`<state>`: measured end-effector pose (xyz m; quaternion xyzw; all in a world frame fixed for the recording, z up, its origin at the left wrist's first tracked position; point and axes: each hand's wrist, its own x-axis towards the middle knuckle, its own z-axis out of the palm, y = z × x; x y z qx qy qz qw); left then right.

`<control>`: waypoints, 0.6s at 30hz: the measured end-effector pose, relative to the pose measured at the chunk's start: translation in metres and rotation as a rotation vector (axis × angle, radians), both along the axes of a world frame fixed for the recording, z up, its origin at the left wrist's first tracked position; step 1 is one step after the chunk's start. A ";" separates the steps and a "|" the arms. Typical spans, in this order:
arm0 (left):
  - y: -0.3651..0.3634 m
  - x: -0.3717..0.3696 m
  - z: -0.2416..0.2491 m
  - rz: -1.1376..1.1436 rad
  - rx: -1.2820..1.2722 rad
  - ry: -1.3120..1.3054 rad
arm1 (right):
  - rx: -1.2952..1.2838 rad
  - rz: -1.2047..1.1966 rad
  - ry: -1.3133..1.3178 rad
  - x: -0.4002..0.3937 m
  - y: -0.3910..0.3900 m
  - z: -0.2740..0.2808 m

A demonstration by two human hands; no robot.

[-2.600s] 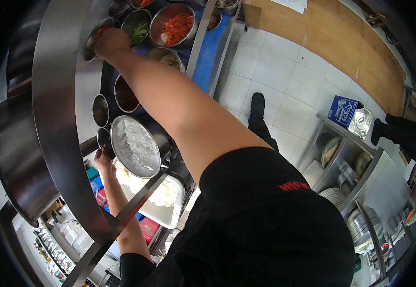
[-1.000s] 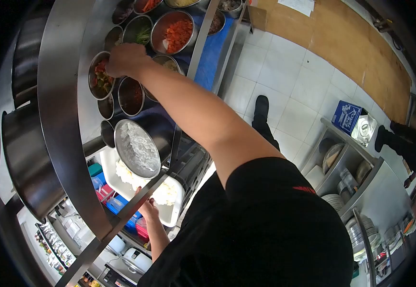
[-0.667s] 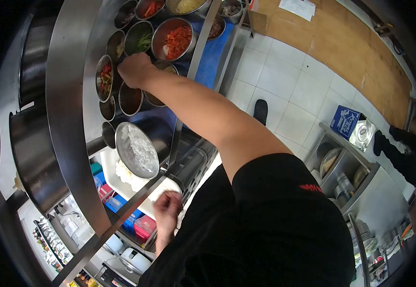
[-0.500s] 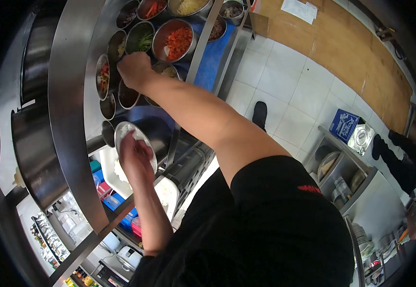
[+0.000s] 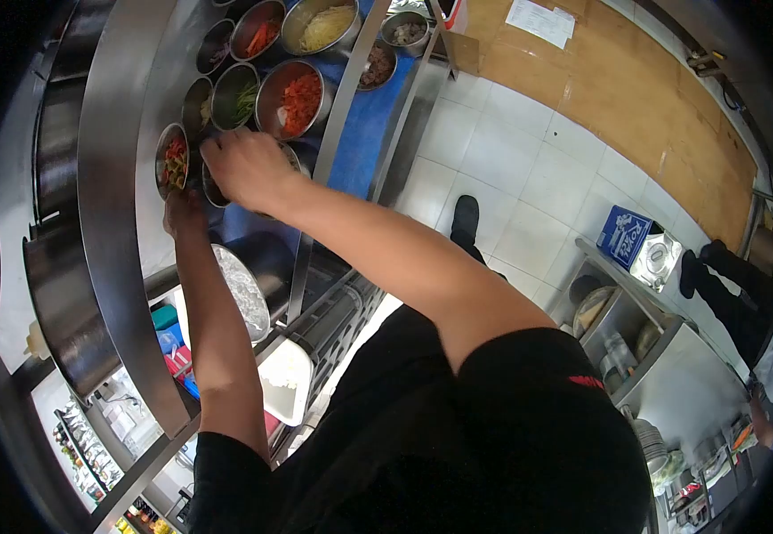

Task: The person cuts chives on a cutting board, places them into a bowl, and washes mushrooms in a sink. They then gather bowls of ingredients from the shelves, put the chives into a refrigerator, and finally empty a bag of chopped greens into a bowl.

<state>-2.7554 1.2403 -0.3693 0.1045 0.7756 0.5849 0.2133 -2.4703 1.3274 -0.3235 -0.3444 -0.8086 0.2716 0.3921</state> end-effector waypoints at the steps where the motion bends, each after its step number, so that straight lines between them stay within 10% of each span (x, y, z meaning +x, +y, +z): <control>1: 0.005 0.017 0.011 0.106 0.024 -0.025 | 0.044 0.012 0.154 0.026 -0.009 0.003; 6: -0.022 0.065 0.038 0.028 0.059 0.114 | -0.061 0.139 0.225 0.147 -0.067 -0.065; 10: -0.029 0.195 0.088 0.130 0.167 0.208 | -0.363 0.213 -0.251 0.277 -0.113 -0.149; 14: -0.087 0.316 0.084 -0.622 0.255 0.200 | -0.859 0.158 -1.287 0.424 -0.183 -0.258; 16: -0.119 0.369 0.088 -0.934 0.304 -0.033 | -1.160 -0.332 -1.287 0.493 -0.250 -0.276; 18: -0.154 0.385 0.092 -1.358 0.083 -0.017 | -1.252 0.029 -1.410 0.548 -0.317 -0.332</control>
